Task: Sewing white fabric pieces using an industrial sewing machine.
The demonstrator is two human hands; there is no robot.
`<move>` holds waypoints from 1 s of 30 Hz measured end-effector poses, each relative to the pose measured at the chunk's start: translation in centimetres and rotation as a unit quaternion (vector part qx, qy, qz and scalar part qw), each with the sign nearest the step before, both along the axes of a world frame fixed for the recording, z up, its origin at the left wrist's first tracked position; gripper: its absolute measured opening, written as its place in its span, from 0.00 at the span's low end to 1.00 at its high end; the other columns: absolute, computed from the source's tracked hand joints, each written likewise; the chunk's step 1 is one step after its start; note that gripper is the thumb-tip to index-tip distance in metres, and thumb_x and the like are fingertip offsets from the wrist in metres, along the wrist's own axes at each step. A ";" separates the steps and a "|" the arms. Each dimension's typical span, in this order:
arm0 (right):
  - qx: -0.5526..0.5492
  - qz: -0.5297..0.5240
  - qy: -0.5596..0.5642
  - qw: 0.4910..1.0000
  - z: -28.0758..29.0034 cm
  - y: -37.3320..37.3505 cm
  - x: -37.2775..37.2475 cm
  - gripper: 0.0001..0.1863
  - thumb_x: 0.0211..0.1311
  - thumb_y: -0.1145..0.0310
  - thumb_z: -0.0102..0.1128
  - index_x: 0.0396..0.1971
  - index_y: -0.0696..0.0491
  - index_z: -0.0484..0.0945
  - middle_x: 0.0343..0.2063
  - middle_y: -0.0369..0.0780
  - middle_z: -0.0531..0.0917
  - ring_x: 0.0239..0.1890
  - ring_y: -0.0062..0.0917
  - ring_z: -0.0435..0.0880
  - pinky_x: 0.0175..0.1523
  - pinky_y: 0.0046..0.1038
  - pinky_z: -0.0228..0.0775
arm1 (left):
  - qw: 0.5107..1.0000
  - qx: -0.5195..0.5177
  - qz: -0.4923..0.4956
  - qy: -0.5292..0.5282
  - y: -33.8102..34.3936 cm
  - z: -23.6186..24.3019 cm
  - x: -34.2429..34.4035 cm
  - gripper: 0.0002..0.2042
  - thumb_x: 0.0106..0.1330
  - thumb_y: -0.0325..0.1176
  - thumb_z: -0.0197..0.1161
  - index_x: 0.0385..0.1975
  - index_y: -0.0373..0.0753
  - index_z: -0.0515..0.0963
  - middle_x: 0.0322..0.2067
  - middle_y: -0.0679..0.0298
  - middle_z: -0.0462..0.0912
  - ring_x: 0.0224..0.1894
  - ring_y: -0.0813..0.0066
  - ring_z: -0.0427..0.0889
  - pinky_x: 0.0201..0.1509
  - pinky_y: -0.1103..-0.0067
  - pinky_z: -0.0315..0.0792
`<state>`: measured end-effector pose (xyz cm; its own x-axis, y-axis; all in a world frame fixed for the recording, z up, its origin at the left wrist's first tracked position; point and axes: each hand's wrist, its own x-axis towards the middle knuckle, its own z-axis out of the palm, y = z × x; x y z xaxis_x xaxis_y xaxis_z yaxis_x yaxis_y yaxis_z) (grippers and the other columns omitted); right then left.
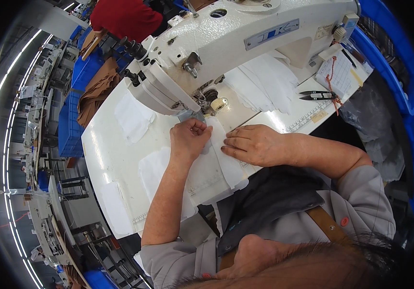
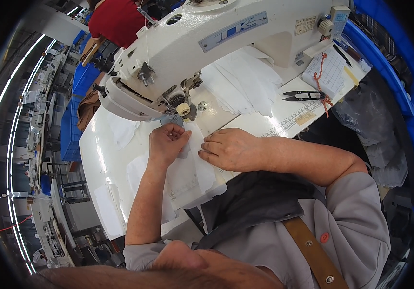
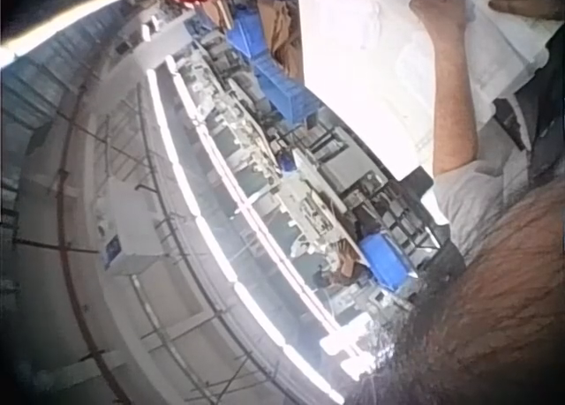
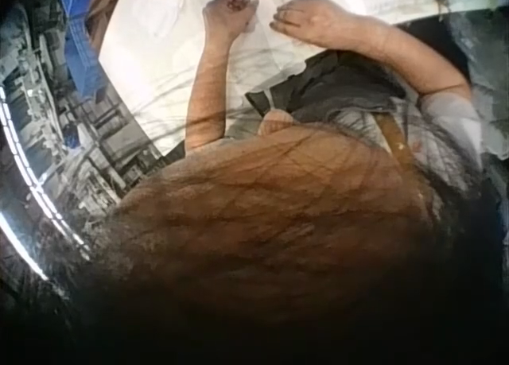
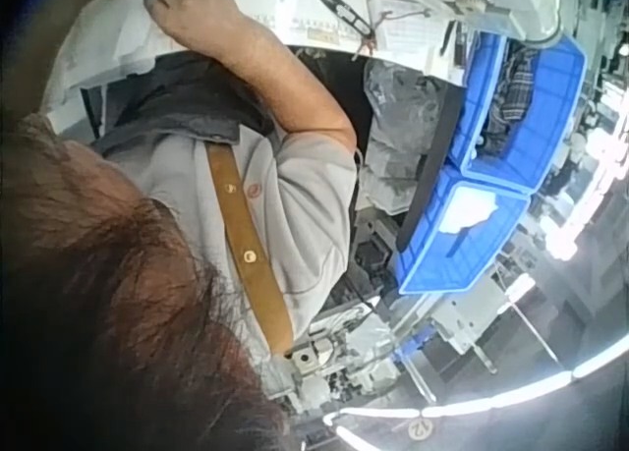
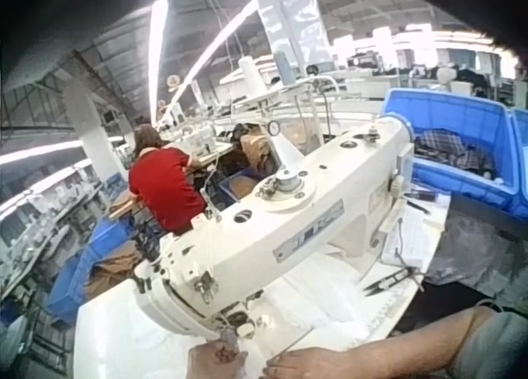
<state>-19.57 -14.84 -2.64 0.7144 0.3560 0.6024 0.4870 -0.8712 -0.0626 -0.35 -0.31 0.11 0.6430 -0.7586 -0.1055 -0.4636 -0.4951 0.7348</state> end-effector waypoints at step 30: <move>-0.008 -0.005 0.006 1.000 -0.6 -1.7 5.0 0.14 0.54 0.70 0.62 0.39 0.58 0.85 0.36 0.40 0.83 0.41 0.33 0.85 0.50 0.32 0.79 | 0.936 -0.104 -0.179 -0.284 1.4 -0.8 1.3 0.16 0.62 0.25 0.68 0.51 0.33 0.84 0.56 0.54 0.84 0.57 0.53 0.85 0.62 0.67 0.78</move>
<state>-14.57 -16.51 -3.20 0.7257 0.3581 0.5875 0.4767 -0.8774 -0.0539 0.97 1.10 -0.68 0.2514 -0.9019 0.3513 -0.9180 -0.1071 0.3819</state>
